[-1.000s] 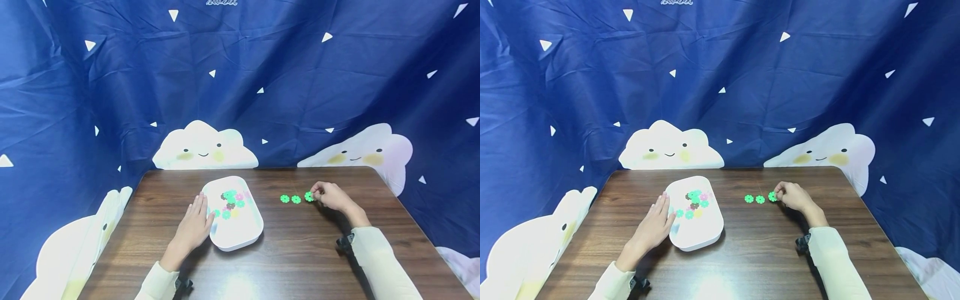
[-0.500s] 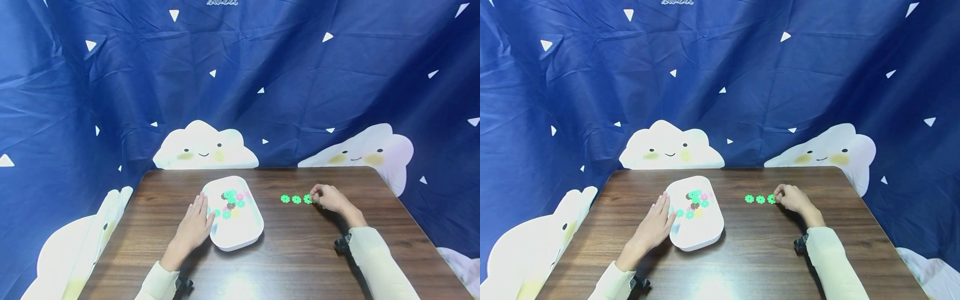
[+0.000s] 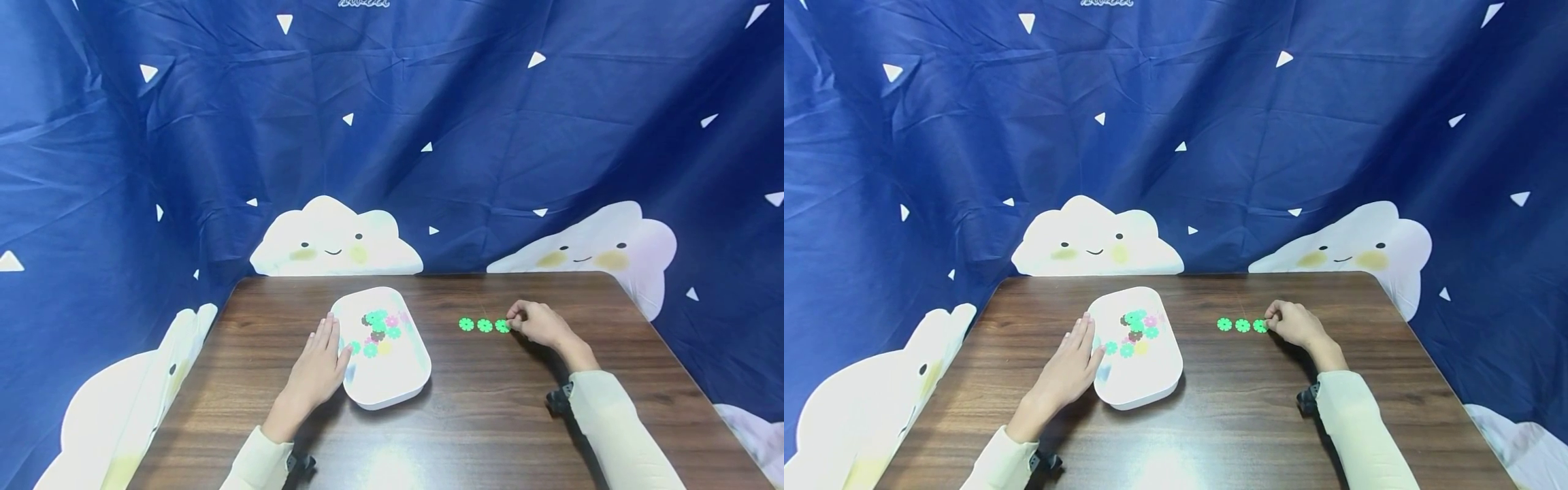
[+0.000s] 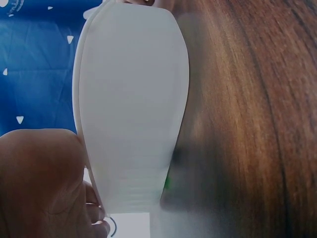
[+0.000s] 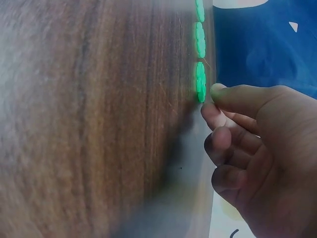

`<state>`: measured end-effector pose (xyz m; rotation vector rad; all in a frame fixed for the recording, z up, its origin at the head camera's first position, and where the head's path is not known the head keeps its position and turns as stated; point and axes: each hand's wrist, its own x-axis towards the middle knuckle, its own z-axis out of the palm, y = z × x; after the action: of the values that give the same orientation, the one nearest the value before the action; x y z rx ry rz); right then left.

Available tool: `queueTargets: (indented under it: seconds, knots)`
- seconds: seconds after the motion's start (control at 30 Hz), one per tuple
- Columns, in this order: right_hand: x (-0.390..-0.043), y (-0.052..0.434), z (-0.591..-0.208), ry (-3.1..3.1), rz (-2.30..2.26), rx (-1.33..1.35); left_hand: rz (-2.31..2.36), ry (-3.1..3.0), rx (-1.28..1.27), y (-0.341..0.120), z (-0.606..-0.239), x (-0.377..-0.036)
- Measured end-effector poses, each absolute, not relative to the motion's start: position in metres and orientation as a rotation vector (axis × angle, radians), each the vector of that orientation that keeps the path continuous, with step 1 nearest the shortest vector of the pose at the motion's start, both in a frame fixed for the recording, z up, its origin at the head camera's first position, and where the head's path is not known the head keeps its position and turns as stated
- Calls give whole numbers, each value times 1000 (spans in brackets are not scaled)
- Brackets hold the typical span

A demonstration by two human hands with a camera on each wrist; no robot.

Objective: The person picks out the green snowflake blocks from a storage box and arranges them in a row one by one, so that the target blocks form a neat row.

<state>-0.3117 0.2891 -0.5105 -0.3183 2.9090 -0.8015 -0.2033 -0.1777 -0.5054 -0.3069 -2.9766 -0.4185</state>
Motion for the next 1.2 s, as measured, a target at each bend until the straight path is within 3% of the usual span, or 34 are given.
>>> queueTargets:
  seconds: [0.27, 0.43, 0.7, 1.2]
  knots:
    - [-311, 283, -505, 2961, -754, -345, -425, -2977, -303, -178, -506, -203]
    - [-312, 263, -491, 3003, -779, -499, -430, -2965, -314, -178, -507, -202]
    - [-306, 199, -447, 2896, -893, -845, -442, -2970, -302, -178, -505, -201]
    - [-301, 76, -397, 2738, -646, -1133, -421, -2986, -306, -177, -506, -204]
